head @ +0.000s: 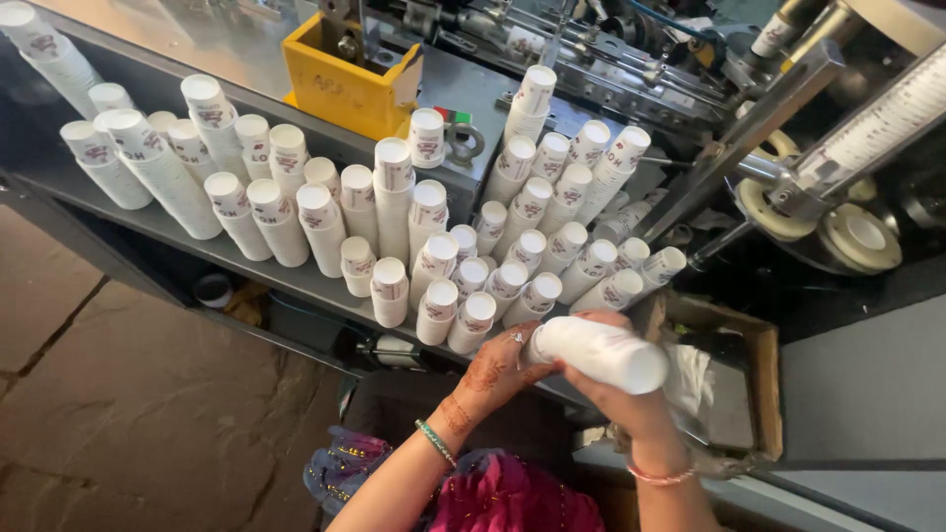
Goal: The recorder is seen organizing and stacking printed paper cups at a manufacturing machine and packing small parts into plastic bags.
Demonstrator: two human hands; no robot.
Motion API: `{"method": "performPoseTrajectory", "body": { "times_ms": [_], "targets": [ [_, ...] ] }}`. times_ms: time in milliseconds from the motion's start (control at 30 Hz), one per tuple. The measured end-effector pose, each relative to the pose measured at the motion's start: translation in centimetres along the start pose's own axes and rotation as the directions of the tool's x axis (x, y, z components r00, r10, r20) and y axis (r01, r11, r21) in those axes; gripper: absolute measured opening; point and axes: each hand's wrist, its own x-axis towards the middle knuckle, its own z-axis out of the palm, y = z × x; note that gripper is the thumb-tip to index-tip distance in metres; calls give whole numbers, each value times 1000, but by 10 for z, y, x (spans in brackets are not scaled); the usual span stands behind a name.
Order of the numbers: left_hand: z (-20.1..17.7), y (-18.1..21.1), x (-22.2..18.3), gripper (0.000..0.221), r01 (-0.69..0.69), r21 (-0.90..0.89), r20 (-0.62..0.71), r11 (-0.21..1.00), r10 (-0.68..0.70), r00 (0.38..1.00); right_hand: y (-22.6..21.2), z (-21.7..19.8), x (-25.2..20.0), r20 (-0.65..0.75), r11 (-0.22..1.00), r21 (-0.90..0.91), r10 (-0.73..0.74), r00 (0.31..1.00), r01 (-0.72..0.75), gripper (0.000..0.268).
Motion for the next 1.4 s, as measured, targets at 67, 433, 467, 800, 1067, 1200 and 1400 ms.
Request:
{"method": "performPoseTrajectory", "body": {
  "times_ms": [67, 433, 467, 800, 1067, 1200, 1400],
  "targets": [
    [-1, -1, 2, 62, 17, -4, 13, 1000, -17, 1000, 4, 4, -1, -23, 999, -47, -20, 1000, 18, 48],
    [26, -53, -22, 66, 76, 54, 107, 996, -81, 991, 68, -11, -29, -195, 800, -599, -125, 973, -18, 34],
    [32, -64, -26, 65, 31, 83, 91, 996, -38, 995, 84, -2, -36, -243, 890, -422, 74, 967, -174, 33],
    [40, -70, -37, 59, -36, 171, 12, 985, 34, 999, 30, -29, -27, -184, 996, -40, 72, 980, -80, 35],
    [52, -82, -51, 61, -119, 235, -129, 965, 153, 980, 90, 28, -40, -37, 951, -192, 241, 970, -243, 46],
    [52, -88, -58, 59, -178, 289, -141, 941, 226, 964, 144, 65, -70, -33, 895, -284, 350, 936, -344, 41],
    [13, -54, -53, 62, 172, -192, 127, 966, -150, 981, 62, 41, -51, 152, 943, 215, 223, 963, -253, 42]
  ]
}}
